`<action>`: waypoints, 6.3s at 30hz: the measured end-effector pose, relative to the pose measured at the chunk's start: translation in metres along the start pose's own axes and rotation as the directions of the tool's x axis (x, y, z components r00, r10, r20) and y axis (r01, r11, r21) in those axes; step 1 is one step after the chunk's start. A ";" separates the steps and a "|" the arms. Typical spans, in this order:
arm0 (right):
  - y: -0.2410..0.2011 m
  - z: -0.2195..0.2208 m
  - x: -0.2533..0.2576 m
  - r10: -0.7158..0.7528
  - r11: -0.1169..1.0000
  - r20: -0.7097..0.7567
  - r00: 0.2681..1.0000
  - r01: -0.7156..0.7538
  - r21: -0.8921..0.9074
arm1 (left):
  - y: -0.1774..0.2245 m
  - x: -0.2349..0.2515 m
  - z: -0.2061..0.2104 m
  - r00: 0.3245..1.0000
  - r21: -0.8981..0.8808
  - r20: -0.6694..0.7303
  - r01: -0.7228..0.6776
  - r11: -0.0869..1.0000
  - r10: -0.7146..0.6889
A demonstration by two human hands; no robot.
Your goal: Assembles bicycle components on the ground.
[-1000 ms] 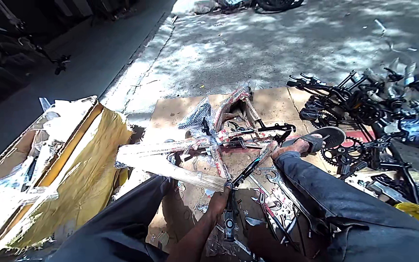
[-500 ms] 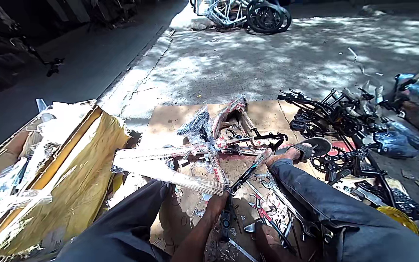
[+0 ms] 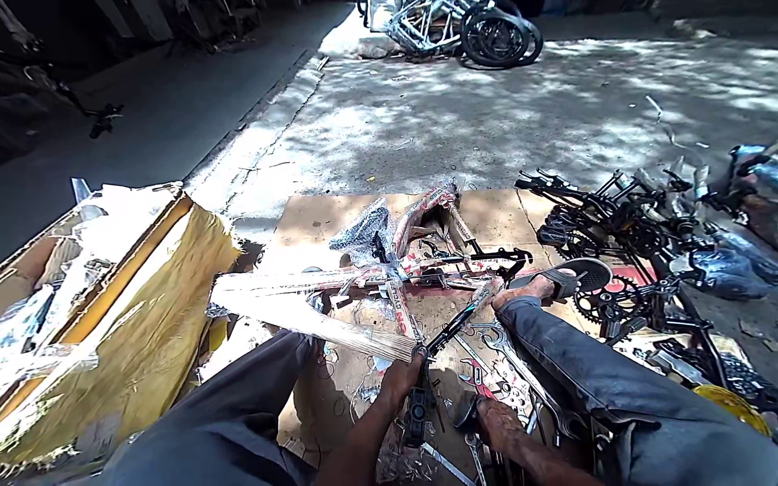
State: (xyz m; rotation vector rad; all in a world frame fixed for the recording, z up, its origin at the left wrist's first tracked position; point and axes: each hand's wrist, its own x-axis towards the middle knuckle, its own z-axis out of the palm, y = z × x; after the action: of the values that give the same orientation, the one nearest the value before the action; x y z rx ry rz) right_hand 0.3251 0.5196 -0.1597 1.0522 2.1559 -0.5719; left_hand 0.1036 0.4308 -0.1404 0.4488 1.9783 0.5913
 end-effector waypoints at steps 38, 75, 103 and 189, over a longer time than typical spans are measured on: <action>-0.058 -0.038 -0.013 0.490 0.134 -0.320 0.811 0.292 0.947 | 0.015 -0.021 0.004 0.989 0.297 0.131 0.026 0.955 -0.067; -0.018 -0.034 -0.013 0.133 0.503 -0.334 0.933 0.227 0.834 | -0.011 -0.018 0.012 0.998 -0.283 0.010 -0.058 0.957 0.063; -0.041 -0.019 -0.026 -0.400 -0.267 0.169 0.901 -0.291 0.919 | 0.000 0.001 -0.017 0.918 0.499 -0.084 -0.298 0.814 0.387; -0.132 -0.051 0.002 0.087 -0.388 0.049 0.995 -0.012 0.921 | 0.071 -0.206 -0.085 0.850 -0.764 -0.409 -0.518 0.385 0.331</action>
State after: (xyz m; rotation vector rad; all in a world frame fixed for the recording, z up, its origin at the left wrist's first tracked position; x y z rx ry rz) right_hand 0.1983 0.4763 -0.1141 1.8950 0.9243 -2.7492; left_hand 0.1242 0.3584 0.0814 0.2509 1.4284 1.9251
